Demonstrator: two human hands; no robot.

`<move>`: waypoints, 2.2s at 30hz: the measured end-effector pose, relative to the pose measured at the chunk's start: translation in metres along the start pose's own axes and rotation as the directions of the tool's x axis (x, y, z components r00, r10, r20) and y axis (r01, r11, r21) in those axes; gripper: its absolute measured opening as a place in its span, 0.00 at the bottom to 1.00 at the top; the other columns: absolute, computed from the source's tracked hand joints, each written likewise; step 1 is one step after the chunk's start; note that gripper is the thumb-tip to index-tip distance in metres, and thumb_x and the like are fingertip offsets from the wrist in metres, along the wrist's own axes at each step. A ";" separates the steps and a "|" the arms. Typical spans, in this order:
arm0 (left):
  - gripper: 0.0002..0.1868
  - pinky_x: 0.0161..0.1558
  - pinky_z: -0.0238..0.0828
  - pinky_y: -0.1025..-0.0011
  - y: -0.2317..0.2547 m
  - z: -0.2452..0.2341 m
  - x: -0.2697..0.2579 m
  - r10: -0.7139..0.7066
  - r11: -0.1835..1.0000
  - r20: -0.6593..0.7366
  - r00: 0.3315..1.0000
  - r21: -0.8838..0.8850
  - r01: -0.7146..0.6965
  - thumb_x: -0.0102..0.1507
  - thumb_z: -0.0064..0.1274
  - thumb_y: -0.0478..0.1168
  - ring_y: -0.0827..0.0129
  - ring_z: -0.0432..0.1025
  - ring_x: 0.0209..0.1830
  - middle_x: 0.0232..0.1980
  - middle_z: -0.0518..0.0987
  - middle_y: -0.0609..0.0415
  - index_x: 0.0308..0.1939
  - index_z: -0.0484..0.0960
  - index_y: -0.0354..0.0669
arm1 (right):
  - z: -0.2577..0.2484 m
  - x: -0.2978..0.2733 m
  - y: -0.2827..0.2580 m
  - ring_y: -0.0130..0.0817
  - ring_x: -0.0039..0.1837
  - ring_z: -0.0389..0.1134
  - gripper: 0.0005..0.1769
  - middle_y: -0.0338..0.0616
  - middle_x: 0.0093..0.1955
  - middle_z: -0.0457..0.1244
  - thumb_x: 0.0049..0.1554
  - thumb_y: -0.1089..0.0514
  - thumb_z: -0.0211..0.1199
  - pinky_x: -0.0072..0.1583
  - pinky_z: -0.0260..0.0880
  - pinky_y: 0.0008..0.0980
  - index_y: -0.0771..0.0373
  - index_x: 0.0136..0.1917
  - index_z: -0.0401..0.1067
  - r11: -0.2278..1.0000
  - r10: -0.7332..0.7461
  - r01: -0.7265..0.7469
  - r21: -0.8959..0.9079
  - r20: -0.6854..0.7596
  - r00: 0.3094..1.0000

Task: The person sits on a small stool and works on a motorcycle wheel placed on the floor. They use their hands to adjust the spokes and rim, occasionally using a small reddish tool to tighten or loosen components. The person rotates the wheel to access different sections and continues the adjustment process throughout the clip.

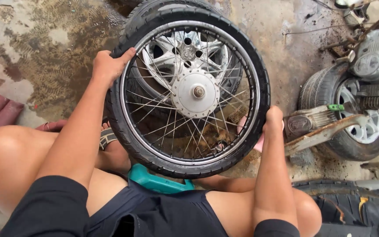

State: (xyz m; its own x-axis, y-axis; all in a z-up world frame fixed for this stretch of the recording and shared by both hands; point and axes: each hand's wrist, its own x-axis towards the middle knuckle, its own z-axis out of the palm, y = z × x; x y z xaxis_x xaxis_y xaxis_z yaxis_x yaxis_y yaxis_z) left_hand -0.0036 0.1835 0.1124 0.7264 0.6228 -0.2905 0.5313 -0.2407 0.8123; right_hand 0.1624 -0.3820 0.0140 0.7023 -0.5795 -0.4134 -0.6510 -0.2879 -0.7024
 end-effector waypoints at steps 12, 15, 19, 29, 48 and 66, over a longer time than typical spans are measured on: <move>0.40 0.40 0.78 0.53 -0.049 0.045 0.040 -0.106 0.979 -0.055 0.993 0.172 0.114 0.62 0.61 0.74 0.44 0.79 0.46 0.42 0.82 0.37 0.47 0.86 0.36 | 0.043 -0.007 0.042 0.46 0.68 0.60 0.18 0.56 0.62 0.63 0.66 0.58 0.44 0.70 0.53 0.40 0.65 0.56 0.73 0.660 -0.500 0.510 -0.551 0.183 0.846; 0.37 0.36 0.78 0.55 -0.040 0.045 0.051 -0.017 0.970 -0.088 0.996 0.240 0.037 0.64 0.61 0.72 0.46 0.80 0.43 0.39 0.81 0.41 0.45 0.86 0.37 | 0.049 -0.034 0.022 0.39 0.81 0.52 0.20 0.51 0.75 0.58 0.68 0.52 0.40 0.80 0.43 0.33 0.59 0.64 0.69 0.902 -0.195 0.229 -0.366 0.128 0.972; 0.36 0.38 0.78 0.53 -0.050 0.054 0.071 0.045 0.964 -0.060 0.997 0.264 -0.028 0.66 0.60 0.69 0.45 0.79 0.45 0.39 0.81 0.39 0.47 0.85 0.34 | 0.052 0.005 0.045 0.41 0.74 0.59 0.21 0.51 0.67 0.64 0.68 0.54 0.42 0.77 0.51 0.32 0.63 0.61 0.74 0.718 -0.375 0.371 -0.589 0.123 0.919; 0.30 0.44 0.67 0.40 -0.039 0.062 0.068 0.353 0.885 -0.148 0.924 0.372 -0.279 0.66 0.62 0.62 0.40 0.70 0.53 0.55 0.74 0.40 0.62 0.75 0.47 | 0.019 -0.083 0.006 0.42 0.58 0.66 0.20 0.47 0.58 0.70 0.61 0.54 0.46 0.61 0.62 0.42 0.63 0.56 0.76 0.975 -0.137 0.128 -0.182 -0.040 0.990; 0.45 0.59 0.67 0.40 -0.117 0.052 -0.022 0.007 0.937 -0.122 0.993 0.348 0.036 0.72 0.56 0.61 0.37 0.69 0.65 0.65 0.70 0.30 0.81 0.47 0.53 | 0.012 -0.103 0.010 0.59 0.68 0.66 0.29 0.60 0.62 0.68 0.57 0.53 0.41 0.68 0.64 0.51 0.65 0.62 0.75 0.925 -0.148 0.116 -0.363 -0.059 0.987; 0.42 0.52 0.75 0.43 -0.090 0.050 -0.016 0.168 0.909 -0.085 0.982 0.399 -0.121 0.72 0.59 0.54 0.35 0.75 0.55 0.58 0.71 0.32 0.79 0.51 0.44 | 0.035 -0.084 0.050 0.61 0.59 0.71 0.14 0.58 0.51 0.71 0.61 0.52 0.46 0.61 0.70 0.56 0.55 0.54 0.70 0.939 -0.279 0.149 -0.309 -0.434 0.857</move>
State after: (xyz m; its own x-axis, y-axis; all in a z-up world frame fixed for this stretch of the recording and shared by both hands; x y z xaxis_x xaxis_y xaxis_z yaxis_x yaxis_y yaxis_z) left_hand -0.0408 0.1582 0.0190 0.7656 0.6345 -0.1059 0.5691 -0.5913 0.5714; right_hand 0.0804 -0.3206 -0.0071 0.6583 -0.7470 0.0928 -0.5955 -0.5923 -0.5427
